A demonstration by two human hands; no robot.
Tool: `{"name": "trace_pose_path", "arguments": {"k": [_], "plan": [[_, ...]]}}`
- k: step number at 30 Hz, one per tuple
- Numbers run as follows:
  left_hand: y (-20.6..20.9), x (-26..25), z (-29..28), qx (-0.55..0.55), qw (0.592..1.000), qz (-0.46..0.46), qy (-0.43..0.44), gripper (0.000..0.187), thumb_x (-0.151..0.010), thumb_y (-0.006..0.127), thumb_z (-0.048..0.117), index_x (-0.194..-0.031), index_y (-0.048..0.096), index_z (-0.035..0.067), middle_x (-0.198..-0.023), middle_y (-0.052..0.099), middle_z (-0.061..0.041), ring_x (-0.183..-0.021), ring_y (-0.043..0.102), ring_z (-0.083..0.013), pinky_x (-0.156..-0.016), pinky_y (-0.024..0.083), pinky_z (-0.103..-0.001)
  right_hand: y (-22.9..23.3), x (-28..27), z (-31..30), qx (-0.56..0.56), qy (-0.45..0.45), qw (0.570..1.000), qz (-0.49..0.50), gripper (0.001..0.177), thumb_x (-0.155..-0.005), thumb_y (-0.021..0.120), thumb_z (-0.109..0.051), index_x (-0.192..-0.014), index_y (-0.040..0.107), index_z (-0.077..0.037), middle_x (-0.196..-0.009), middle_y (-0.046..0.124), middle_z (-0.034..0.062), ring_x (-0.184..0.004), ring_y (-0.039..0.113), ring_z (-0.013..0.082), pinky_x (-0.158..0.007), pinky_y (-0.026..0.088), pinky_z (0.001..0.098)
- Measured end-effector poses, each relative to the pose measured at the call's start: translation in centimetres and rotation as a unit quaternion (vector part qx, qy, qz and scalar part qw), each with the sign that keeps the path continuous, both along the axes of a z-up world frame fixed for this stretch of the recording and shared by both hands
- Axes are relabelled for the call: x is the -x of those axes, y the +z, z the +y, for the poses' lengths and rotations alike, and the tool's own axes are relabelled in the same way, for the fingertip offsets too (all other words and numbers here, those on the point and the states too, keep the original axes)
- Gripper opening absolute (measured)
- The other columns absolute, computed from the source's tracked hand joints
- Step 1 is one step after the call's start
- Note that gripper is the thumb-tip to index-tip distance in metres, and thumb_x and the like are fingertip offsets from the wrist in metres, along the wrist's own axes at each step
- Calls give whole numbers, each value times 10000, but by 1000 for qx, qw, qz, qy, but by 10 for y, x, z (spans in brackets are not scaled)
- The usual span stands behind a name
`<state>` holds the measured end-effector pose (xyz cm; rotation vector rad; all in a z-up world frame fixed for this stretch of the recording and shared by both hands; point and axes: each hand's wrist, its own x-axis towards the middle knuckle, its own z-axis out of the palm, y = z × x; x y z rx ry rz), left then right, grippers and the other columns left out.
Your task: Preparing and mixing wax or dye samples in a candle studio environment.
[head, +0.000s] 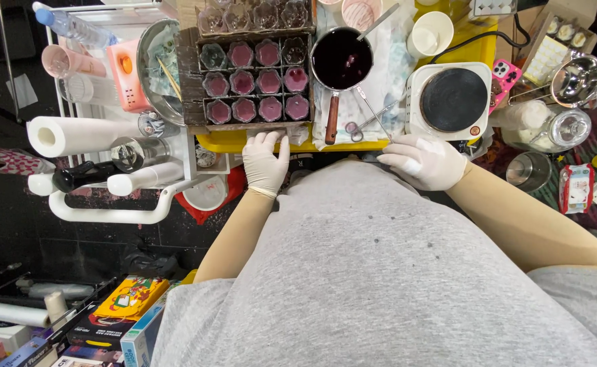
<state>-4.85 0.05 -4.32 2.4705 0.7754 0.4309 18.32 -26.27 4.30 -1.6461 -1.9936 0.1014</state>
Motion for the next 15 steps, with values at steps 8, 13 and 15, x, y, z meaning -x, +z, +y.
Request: {"name": "trace_pose_path", "arguments": {"k": [8, 13, 15], "plan": [[-2, 0, 1, 3, 1000, 1, 0, 179, -929, 710, 240, -998, 737, 77, -919, 675, -118, -893, 612, -346, -807, 489, -467, -23, 17, 1, -213, -283, 647, 675, 255, -1186, 476, -316, -1253, 586, -95, -1088, 715, 130, -956, 688, 244, -968, 560, 347], [-4, 0, 2, -15, 1000, 5, 4, 182, -917, 720, 235, -989, 737, 69, -915, 675, -132, -893, 611, -363, -802, 484, -478, -46, 8, 4, -252, -306, 499, 771, 270, -1158, 508, -325, -1239, 593, -82, -1062, 709, 134, -978, 686, 264, -975, 551, 387], [-2, -1, 3, 9, 1000, -3, -1, 169, -920, 709, 226, -1012, 747, 89, -942, 691, -124, -887, 611, -353, -814, 491, -468, -55, 7, 3, -237, -327, 442, 801, 285, -1134, 512, -347, -1217, 612, -93, -1039, 716, 128, -952, 692, 256, -964, 562, 387]]}}
